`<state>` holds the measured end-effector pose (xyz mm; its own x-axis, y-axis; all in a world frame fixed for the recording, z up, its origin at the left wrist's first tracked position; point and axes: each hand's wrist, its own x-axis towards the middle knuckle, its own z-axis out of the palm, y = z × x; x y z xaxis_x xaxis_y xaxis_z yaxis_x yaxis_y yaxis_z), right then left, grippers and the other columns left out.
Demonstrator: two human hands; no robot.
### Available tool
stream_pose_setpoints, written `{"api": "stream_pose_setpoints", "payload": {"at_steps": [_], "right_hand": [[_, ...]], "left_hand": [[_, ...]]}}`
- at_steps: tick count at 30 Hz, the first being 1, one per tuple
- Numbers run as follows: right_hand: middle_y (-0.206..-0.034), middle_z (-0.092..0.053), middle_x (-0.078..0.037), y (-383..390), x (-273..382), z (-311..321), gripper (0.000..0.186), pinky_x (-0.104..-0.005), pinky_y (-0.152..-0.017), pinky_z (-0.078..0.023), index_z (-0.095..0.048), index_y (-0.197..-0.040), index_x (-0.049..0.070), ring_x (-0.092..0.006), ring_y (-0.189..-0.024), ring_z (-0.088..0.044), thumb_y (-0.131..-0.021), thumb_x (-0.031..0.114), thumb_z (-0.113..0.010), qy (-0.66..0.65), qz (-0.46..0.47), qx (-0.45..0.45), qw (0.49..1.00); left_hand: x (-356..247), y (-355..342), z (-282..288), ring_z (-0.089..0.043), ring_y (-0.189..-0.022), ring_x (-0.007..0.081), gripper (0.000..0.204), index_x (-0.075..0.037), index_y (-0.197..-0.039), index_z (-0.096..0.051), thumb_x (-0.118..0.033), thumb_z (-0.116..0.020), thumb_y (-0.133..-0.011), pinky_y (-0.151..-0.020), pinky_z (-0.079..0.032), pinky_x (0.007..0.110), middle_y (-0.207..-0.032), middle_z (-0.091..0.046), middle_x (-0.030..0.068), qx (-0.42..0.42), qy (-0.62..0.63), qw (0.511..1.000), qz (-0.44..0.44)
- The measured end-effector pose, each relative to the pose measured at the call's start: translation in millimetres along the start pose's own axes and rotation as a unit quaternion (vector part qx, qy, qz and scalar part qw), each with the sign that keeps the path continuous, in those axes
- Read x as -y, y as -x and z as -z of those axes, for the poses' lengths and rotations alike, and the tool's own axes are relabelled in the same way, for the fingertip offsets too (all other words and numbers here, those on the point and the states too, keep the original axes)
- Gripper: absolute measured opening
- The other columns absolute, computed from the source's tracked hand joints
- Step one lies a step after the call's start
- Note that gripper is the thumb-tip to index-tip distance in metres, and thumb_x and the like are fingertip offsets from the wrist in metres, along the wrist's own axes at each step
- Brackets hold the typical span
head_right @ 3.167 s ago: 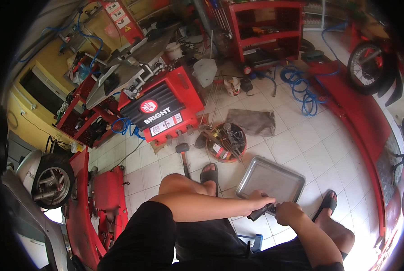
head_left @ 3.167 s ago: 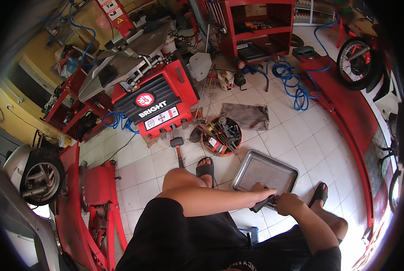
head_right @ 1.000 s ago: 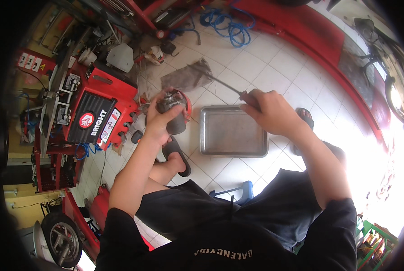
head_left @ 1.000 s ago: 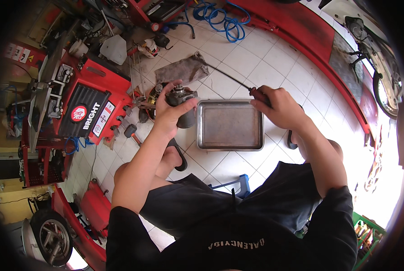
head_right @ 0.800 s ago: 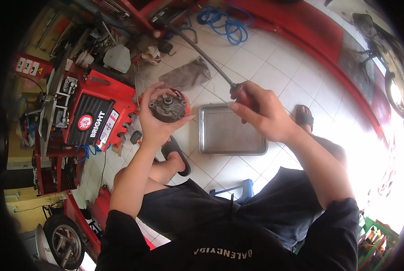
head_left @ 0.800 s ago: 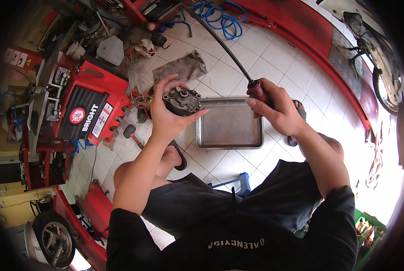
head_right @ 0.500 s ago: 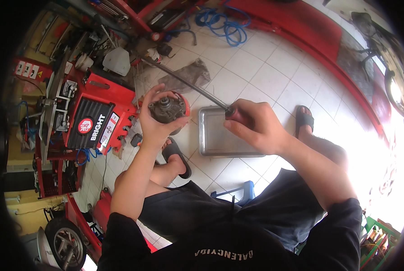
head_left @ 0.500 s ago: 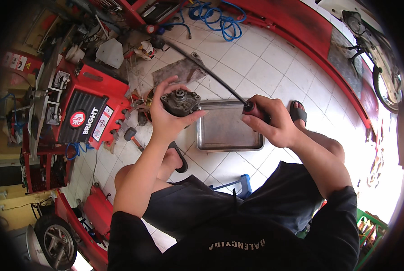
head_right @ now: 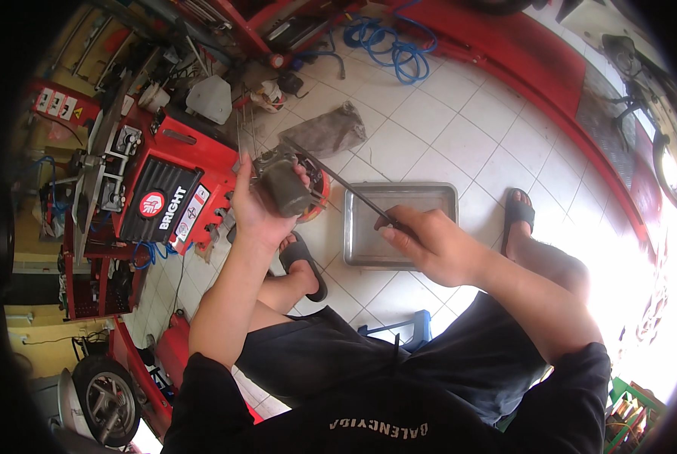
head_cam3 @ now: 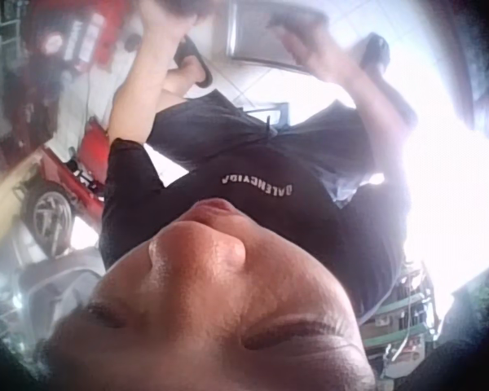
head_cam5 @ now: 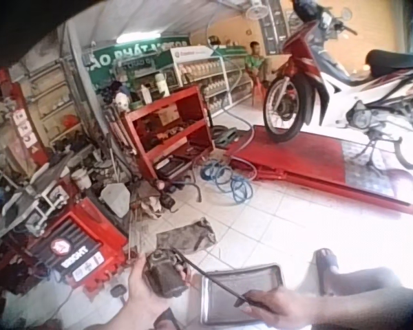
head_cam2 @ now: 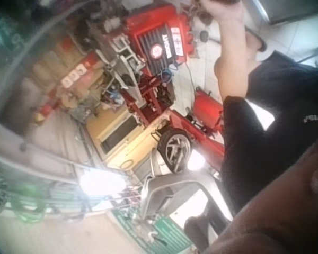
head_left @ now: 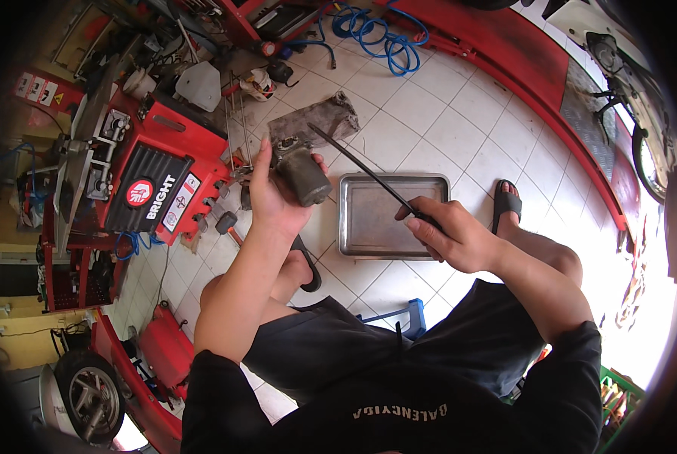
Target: The person sits in a workshop and uses a screwdriver to manipulate a cylindrical metal part, likely a motorcycle starter motor. They repeatedly insert the tool into the part, turn it, and adjust their grip while holding the component over a metal tray.
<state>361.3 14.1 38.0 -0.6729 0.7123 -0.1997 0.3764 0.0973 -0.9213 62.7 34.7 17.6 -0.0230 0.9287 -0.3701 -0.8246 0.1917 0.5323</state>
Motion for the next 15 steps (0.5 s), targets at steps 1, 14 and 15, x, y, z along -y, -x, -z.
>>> {"api": "stream_pose_setpoints", "payload": {"at_steps": [1,14,15], "right_hand": [[-0.064,-0.058,-0.014,1,2,-2,0.035,-0.038,-0.061,-0.048,-0.059,-0.113,-0.004,-0.0222,-0.057,-0.059,-0.107,0.03,-0.05,-0.014,-0.015,0.015,1.0],[-0.06,-0.054,-0.009,5,12,-19,0.039,-0.036,-0.055,-0.048,-0.06,-0.108,-0.003,-0.0211,-0.049,-0.058,-0.109,0.033,-0.045,-0.044,-0.001,0.089,0.995],[-0.06,-0.054,-0.008,5,13,-19,0.039,-0.0358,-0.054,-0.047,-0.06,-0.108,-0.003,-0.021,-0.049,-0.058,-0.109,0.033,-0.045,-0.046,-0.01,0.092,0.995]], "left_hand": [[-1,0,1,-0.064,-0.096,0.0303,0.064,0.005,-0.117,-0.059,-0.055,-0.06,-0.096,-0.092,-0.053,0.042,-0.104,-0.066,0.0189,-0.004,0.006,1.0,-0.003],[3,-3,3,-0.064,-0.098,0.0298,0.059,0.003,-0.119,-0.058,-0.05,-0.068,-0.094,-0.093,-0.054,0.043,-0.106,-0.065,0.0174,-0.072,0.01,0.997,-0.015],[4,-4,3,-0.064,-0.098,0.0297,0.06,0.003,-0.119,-0.058,-0.05,-0.068,-0.093,-0.093,-0.054,0.043,-0.106,-0.065,0.0172,-0.08,0.001,0.997,-0.009]]}}
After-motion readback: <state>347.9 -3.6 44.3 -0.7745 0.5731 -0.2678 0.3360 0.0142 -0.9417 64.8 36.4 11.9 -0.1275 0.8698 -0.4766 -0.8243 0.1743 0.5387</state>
